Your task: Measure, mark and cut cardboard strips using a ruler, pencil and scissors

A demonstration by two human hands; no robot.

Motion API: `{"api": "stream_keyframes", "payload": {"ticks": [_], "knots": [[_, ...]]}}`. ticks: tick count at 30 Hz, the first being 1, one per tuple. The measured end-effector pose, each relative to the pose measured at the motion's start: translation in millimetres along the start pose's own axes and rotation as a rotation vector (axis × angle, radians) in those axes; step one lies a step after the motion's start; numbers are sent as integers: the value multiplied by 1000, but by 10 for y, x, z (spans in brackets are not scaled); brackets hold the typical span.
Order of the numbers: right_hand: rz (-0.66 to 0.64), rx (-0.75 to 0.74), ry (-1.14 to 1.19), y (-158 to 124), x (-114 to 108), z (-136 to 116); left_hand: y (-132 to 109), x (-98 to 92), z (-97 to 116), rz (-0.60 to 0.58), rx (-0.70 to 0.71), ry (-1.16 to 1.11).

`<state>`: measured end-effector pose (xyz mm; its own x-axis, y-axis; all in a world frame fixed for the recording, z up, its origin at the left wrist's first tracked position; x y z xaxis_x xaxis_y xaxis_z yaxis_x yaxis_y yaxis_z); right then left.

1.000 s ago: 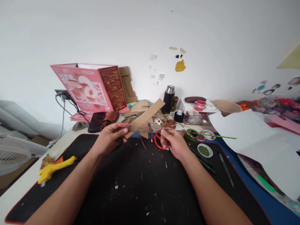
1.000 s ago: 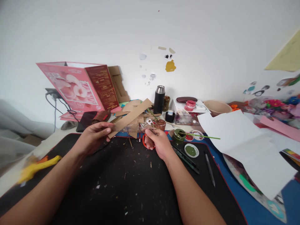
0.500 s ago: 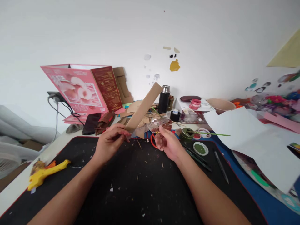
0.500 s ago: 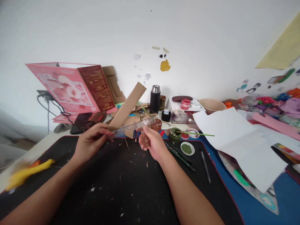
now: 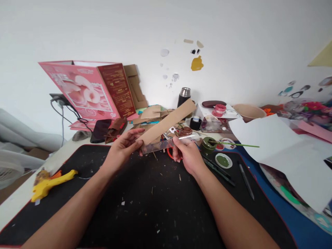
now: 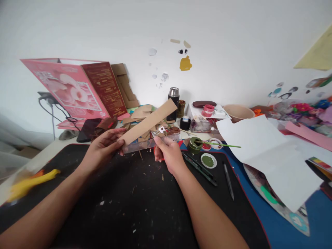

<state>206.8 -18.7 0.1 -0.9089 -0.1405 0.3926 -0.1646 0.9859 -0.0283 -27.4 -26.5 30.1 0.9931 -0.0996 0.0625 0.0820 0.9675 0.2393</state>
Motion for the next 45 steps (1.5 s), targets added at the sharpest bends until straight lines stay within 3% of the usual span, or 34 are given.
{"api": "stream_keyframes", "payload": {"ticks": [10,23,30,35,41,45], "knots": [[85,-57,-15,4,-17,-49,0,-50,-83,107,-152,62],[80,-38,-149,10,-9,12,-63,96,-102,-111,-191,-4],[14,25,-127,0,22,64,-51,46,-98,-43,-155,95],[33,-42,-119,-16,29,64,-64,86,-88,-25,-192,47],[147,-117,-117,-7,-42,11,-86,195,-171,-115,-254,-199],[132,-124,-148,-4,-53,32,-105,241,-279,-142,-334,-196]]}}
Point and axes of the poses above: each hand's wrist, its own y-axis towards the middle knuckle, its own x-axis out of the palm, z = x × y, the point moved 4 cm from there along y, towards the middle knuckle, and after that the axes turned 4 degrees about y, right-handed, at the moved point
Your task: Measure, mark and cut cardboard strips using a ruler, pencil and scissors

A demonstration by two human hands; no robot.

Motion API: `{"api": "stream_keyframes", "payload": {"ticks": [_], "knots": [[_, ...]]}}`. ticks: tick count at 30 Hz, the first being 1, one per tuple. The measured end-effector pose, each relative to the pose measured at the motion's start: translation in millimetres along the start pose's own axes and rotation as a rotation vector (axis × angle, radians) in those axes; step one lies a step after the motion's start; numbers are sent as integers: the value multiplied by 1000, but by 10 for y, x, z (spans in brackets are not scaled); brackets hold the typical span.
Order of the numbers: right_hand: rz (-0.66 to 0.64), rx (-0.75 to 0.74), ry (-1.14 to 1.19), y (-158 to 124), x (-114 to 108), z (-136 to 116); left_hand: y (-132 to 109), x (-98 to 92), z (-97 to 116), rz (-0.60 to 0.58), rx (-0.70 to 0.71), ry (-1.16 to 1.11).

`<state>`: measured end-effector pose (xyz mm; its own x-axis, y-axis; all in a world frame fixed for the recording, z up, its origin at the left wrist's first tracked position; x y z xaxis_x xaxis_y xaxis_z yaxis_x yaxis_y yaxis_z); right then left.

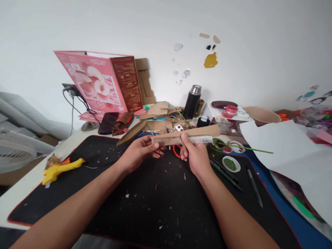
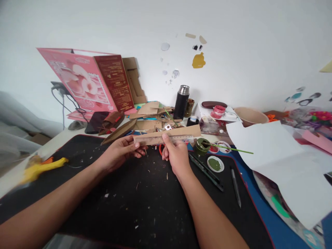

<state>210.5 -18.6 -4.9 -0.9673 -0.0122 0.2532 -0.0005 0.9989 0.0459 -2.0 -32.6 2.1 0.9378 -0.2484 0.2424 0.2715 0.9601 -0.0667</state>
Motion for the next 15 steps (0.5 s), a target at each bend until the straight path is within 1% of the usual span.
{"api": "stream_keyframes", "payload": {"ticks": [2,6,10,15], "knots": [[-14,1,-16,-12,12,3,-1,11,-8,5,17,45],[-50,28,-3,-44,57,-31,-19,44,42,6,77,91],[-98,46,14,-70,109,-86,-28,48,92,18,117,82],[-103,42,-3,-79,113,-85,-24,9,108,60,146,45]]}}
Point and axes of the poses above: each hand's wrist, its own y-axis towards the middle knuckle, its own x-axis out of the palm, z = x × y, the point moved 4 cm from there along y, towards the middle knuckle, and after that the axes turned 4 degrees about y, right-handed, at the moved point
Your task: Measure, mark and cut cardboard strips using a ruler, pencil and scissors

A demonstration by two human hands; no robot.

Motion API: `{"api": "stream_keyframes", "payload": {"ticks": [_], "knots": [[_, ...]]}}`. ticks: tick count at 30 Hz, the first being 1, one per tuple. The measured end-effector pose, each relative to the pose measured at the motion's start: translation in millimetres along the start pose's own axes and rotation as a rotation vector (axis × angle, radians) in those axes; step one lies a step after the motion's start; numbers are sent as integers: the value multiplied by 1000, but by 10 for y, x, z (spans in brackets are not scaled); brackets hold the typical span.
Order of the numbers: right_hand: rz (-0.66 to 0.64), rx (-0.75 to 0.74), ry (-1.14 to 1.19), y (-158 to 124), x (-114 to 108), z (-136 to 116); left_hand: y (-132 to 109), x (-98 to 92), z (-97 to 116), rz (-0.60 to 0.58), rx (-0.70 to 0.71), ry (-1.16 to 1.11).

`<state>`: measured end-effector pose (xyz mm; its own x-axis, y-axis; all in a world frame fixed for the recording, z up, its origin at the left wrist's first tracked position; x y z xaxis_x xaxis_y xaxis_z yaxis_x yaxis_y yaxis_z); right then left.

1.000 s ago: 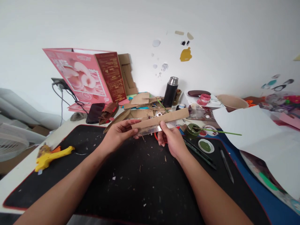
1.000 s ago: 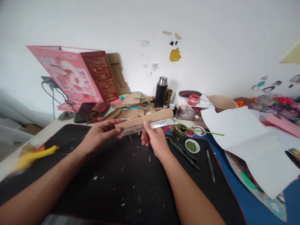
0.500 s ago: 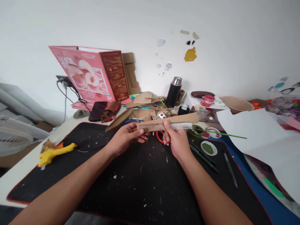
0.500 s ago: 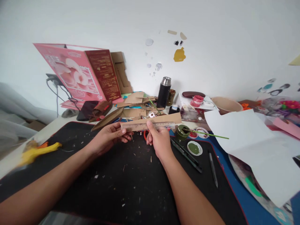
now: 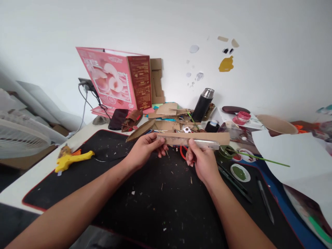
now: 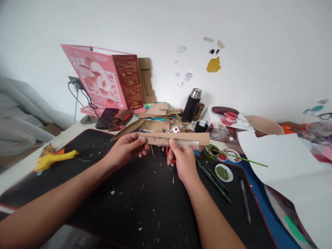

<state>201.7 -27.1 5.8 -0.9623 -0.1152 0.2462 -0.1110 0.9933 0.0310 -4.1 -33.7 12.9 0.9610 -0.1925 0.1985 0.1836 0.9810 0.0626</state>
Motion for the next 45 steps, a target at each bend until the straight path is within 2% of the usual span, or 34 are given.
{"api": "stream_keyframes", "payload": {"ticks": [8,37,45], "knots": [[8,-48,-32,10,-44,52,-16,11,-1,4,13,-10],[16,-14,-7,9,-26,40,-11,16,-42,-6,7,-28],[-39,30,45,3,21,60,-2,-57,-26,84,-12,-46]]}}
Point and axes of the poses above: each hand's wrist, its own y-axis towards the middle knuckle, its own x-axis out of the palm, z = x × y, the point moved 4 cm from there along y, towards the middle knuckle, and after that the axes turned 4 degrees about y, right-handed, at the moved point
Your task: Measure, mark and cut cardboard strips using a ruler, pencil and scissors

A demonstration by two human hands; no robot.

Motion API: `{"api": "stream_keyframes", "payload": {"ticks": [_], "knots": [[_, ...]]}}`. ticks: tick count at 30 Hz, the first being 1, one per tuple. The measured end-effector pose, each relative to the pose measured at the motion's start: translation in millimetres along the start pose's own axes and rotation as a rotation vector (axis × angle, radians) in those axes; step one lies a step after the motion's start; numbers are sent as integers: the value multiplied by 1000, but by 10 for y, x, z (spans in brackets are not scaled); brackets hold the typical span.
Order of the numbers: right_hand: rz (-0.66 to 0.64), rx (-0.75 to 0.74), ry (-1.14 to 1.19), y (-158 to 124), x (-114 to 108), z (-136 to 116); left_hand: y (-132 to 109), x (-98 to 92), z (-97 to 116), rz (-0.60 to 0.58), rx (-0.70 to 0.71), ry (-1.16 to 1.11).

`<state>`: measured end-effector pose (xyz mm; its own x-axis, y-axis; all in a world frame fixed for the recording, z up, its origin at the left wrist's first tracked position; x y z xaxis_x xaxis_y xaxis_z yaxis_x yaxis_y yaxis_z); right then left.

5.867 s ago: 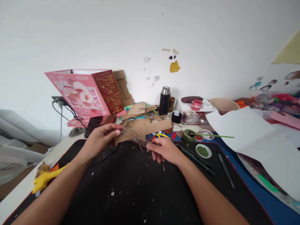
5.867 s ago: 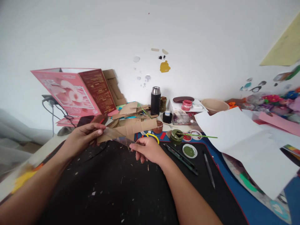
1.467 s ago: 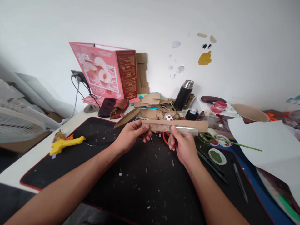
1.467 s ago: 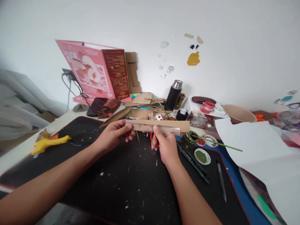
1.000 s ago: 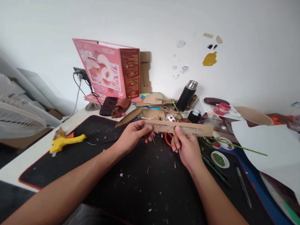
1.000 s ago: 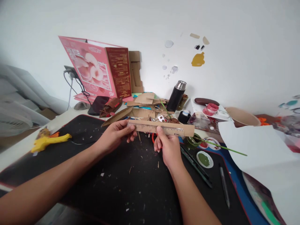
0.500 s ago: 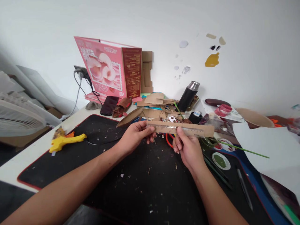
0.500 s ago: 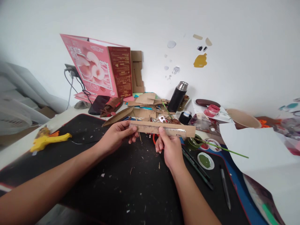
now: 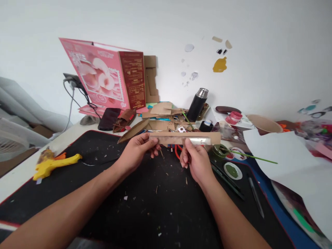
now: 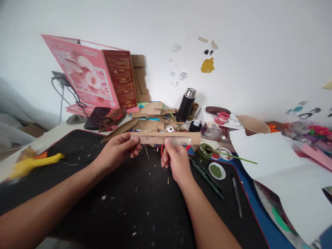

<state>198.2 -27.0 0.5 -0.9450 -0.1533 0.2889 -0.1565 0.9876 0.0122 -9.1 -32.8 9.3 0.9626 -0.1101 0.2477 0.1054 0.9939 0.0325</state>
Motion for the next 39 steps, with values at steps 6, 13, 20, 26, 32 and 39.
{"api": "stream_keyframes", "payload": {"ticks": [6,13,20,26,32,39], "knots": [[68,-37,79,13,-17,-75,28,-54,24,48,-29,-39],[80,-55,-9,27,-41,-50,17,-62,4,60,-12,-4],[71,-57,-53,31,-58,-36,19,-77,30,79,-2,21],[78,-63,-67,38,-74,-11,14,-85,23,101,1,44],[82,-63,-84,33,-69,-15,5,-48,34,124,-18,29],[101,-100,-62,32,-70,-14,-2,-73,-21,126,-53,-60]]}}
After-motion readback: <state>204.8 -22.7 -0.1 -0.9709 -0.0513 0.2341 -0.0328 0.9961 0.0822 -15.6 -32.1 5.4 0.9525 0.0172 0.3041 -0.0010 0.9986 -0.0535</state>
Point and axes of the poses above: each hand's wrist, its own y-axis towards the middle knuckle, its own x-axis out of the palm, z = x × y, the point moved 4 cm from there along y, towards the middle knuckle, and after that the axes turned 4 degrees about y, right-handed, at the moved point
